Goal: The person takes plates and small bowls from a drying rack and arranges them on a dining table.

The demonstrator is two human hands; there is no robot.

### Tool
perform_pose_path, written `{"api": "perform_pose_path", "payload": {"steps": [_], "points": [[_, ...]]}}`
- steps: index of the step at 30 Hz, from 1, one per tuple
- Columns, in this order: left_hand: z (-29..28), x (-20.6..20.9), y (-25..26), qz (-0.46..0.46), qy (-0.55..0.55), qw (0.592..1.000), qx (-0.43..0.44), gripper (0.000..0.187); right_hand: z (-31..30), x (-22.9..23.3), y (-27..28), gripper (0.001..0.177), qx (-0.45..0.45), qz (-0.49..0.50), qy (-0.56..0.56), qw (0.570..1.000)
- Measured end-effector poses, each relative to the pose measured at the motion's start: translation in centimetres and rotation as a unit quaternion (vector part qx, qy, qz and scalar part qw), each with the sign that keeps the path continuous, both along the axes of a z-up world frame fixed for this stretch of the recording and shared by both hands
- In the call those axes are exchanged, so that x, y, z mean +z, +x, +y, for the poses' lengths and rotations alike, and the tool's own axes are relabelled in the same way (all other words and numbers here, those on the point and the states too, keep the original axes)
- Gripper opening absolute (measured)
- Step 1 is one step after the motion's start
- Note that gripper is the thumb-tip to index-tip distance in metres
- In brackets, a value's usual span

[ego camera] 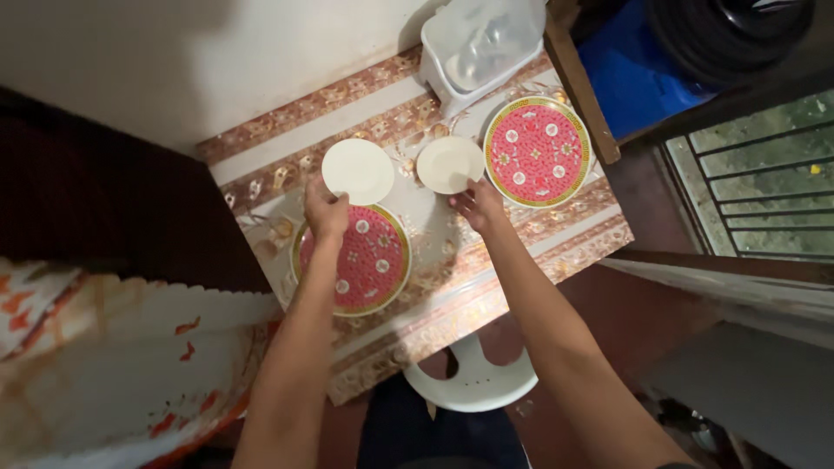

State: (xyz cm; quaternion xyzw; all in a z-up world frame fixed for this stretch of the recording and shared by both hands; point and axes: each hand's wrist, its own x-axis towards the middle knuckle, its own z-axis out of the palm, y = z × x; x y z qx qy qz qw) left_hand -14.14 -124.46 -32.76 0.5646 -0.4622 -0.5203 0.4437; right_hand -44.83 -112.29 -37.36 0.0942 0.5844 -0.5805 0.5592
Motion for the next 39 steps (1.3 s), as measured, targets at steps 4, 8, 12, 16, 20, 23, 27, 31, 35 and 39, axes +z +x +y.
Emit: {"api": "perform_pose_path", "payload": {"steps": [4,8,12,16,20,23,27,31,35,39], "points": [[-2.8,-2.6,0.6,-0.165,0.05,0.984,-0.053,0.054,-3.0,-1.1,0.7,0.042,-0.037,0.083,-0.057,0.994],[-4.4,-4.1,0.4,-0.244,-0.09,0.963,-0.068,0.054,-3.0,-2.1,1.7,0.049,-0.025,0.221,0.002,0.975],[-5.0,-3.9,0.8,-0.229,0.026,0.965,-0.122,0.04,-2.0,-2.4,2.5,0.056,-0.004,0.459,0.053,0.887],[-5.1,-0.9,0.6,-0.317,0.033,0.935,-0.159,0.039,-1.2,-1.9,3.0,0.056,0.024,0.559,0.018,0.829],[-3.9,1.8,1.4,-0.403,-0.126,0.893,-0.155,0.055,0.4,1.4,3.3,0.047,0.117,0.718,0.156,0.668],[-1.5,2.7,2.7,-0.389,-0.051,0.9,-0.189,0.058,2.2,3.4,2.4,0.077,0.185,0.741,0.265,0.589],[1.8,2.7,5.0,-0.349,-0.207,0.891,-0.203,0.071,5.8,3.0,2.1,0.089,0.273,0.712,0.246,0.599],[3.8,2.1,5.1,-0.302,-0.075,0.926,-0.213,0.066,8.3,2.9,2.6,0.084,0.295,0.734,0.218,0.572],[3.8,1.9,3.9,-0.264,-0.066,0.944,-0.189,0.062,8.7,5.1,3.8,0.083,0.313,0.737,0.217,0.558],[0.6,2.1,2.6,-0.198,-0.156,0.957,-0.147,0.047,7.4,7.0,5.9,0.074,0.346,0.677,0.287,0.583]]}}
